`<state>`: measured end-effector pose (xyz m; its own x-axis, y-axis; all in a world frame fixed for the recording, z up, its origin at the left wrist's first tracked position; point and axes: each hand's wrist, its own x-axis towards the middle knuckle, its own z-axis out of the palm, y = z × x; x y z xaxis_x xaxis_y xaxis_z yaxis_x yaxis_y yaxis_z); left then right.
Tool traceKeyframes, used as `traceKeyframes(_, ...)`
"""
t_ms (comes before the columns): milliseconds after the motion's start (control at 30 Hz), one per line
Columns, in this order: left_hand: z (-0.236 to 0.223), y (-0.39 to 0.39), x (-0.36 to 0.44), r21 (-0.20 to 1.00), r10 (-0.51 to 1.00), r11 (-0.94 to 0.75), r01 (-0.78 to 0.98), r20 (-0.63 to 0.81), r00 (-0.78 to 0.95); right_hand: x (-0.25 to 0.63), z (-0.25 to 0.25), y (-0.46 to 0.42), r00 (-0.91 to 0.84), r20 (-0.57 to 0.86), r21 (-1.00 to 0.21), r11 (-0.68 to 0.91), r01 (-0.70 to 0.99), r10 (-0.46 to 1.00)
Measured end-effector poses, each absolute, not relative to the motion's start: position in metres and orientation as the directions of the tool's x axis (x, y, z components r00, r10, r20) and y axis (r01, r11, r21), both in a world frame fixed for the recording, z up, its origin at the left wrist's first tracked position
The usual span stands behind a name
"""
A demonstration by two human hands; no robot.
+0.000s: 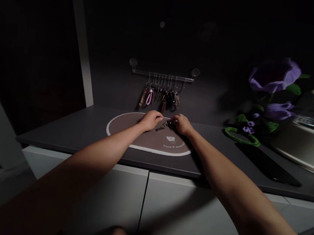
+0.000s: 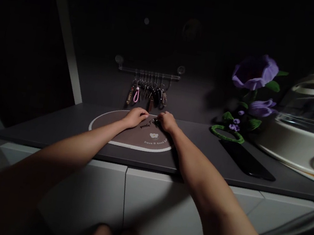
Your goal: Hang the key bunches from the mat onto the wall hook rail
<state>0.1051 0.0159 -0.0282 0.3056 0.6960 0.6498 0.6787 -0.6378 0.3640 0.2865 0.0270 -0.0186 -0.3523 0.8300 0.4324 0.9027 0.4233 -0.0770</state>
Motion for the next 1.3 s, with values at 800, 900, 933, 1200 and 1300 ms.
traceKeyframes(800, -0.021, 0.039, 0.114, 0.382, 0.823, -0.547, 0.745, 0.407, 0.396, 0.288, -0.015, 0.023, -0.448, 0.427, -0.242, 0.577, 0.780, 0.785)
traceKeyframes(900, -0.016, 0.047, 0.117, 0.417, 0.790, -0.612, 0.671, 0.346, 0.506, 0.290, -0.015, 0.022, -0.444, 0.426, -0.281, 0.582, 0.764, 0.788)
traceKeyframes(933, -0.016, 0.049, 0.118, 0.437, 0.775, -0.632, 0.640, 0.341, 0.532, 0.291, -0.015, 0.022, -0.440, 0.420, -0.296, 0.578, 0.760, 0.794)
traceKeyframes(1200, -0.021, 0.052, 0.117, 0.504, 0.771, -0.635, 0.585, 0.372, 0.517, 0.292, -0.014, 0.021, -0.424, 0.380, -0.332, 0.549, 0.767, 0.822)
traceKeyframes(1300, -0.017, 0.048, 0.113, 0.516, 0.772, -0.634, 0.576, 0.376, 0.513, 0.293, -0.014, 0.022, -0.420, 0.384, -0.325, 0.546, 0.772, 0.822)
